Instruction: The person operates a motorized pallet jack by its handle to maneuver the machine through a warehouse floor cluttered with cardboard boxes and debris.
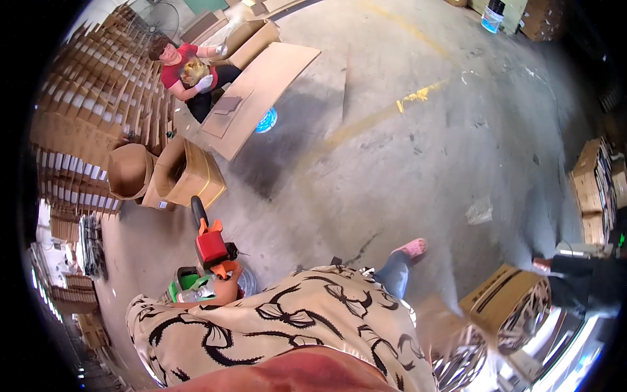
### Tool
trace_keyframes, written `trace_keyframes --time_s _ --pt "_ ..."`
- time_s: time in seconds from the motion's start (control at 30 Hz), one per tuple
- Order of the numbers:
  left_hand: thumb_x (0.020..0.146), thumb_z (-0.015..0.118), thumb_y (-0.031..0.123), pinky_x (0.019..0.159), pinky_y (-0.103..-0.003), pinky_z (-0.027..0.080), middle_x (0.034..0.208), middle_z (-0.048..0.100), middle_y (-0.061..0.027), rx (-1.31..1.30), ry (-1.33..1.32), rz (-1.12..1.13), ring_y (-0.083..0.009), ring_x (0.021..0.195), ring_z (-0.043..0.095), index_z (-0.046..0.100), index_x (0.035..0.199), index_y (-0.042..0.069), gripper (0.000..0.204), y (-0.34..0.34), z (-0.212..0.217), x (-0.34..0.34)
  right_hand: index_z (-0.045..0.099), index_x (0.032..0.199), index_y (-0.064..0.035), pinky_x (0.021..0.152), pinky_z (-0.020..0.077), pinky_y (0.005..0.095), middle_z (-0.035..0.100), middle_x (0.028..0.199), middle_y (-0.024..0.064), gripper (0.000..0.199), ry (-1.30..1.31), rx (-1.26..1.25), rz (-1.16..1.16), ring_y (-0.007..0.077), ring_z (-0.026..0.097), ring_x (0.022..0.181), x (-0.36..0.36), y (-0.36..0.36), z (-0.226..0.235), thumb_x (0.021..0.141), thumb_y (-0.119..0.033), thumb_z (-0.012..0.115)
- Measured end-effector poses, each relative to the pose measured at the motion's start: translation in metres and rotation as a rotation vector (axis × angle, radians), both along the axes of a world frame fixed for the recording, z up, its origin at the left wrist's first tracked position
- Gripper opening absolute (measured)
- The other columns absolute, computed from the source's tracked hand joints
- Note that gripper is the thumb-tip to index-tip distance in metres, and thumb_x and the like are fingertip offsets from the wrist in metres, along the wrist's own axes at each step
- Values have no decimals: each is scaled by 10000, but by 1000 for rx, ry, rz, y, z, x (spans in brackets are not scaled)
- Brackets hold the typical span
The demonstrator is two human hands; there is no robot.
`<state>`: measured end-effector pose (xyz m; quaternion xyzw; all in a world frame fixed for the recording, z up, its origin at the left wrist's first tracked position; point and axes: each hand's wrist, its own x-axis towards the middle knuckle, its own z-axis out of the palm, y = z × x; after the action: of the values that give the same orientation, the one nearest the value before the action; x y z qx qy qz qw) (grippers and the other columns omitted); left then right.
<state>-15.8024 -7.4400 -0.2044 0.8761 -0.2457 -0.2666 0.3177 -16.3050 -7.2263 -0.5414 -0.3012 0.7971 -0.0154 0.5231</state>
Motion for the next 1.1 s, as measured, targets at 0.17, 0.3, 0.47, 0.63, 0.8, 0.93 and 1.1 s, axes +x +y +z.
trace_keyframes --time_s 0.17,0.3,0.47,0.63,0.8,0.93,1.1 --pt "699 747 362 376 -277 374 546 438 -10 69 153 60 -137 390 426 515 911 52 441 -84 8 -151 609 713 4 524 467 370 602 632 140 367 4 -26 12 211 599 546 -150 -90 -8 792 -347 536" --pt "682 765 352 379 -293 374 550 451 -14 56 159 98 -142 415 447 524 891 55 435 -146 3 -252 605 735 14 530 470 382 606 660 150 375 45 -93 -107 223 604 556 -273 -242 33 792 -350 536" --pt "676 771 276 347 -297 327 523 427 -9 -18 225 123 -148 367 419 531 838 67 358 -214 -2 -358 598 718 -21 467 451 337 584 573 75 292 171 -485 -60 177 568 486 -418 -432 32 827 -273 497" --pt "688 762 274 328 -301 364 515 431 -27 92 230 145 -162 353 441 477 757 37 377 -297 -14 -468 629 739 -31 576 482 346 613 634 81 276 334 -487 39 180 610 568 -527 -535 4 808 -279 528" --pt "704 748 303 331 -303 392 509 457 -41 96 156 134 -175 350 471 469 778 29 398 -395 -38 -585 604 704 -26 543 472 334 602 618 80 279 55 -296 -59 186 601 548 -610 -540 6 811 -276 538" --pt "729 728 302 334 -304 403 522 481 -48 64 173 111 -172 345 468 504 904 23 398 -477 -47 -655 597 670 -23 520 473 346 587 597 74 288 36 -174 -225 193 577 519 -688 -540 17 813 -268 545" --pt "727 724 331 333 -306 375 468 423 -26 82 164 70 -165 342 437 494 877 57 388 -587 -27 -777 615 687 -32 518 464 348 613 610 106 340 -13 272 -262 214 580 503 -788 -566 36 804 -329 497"
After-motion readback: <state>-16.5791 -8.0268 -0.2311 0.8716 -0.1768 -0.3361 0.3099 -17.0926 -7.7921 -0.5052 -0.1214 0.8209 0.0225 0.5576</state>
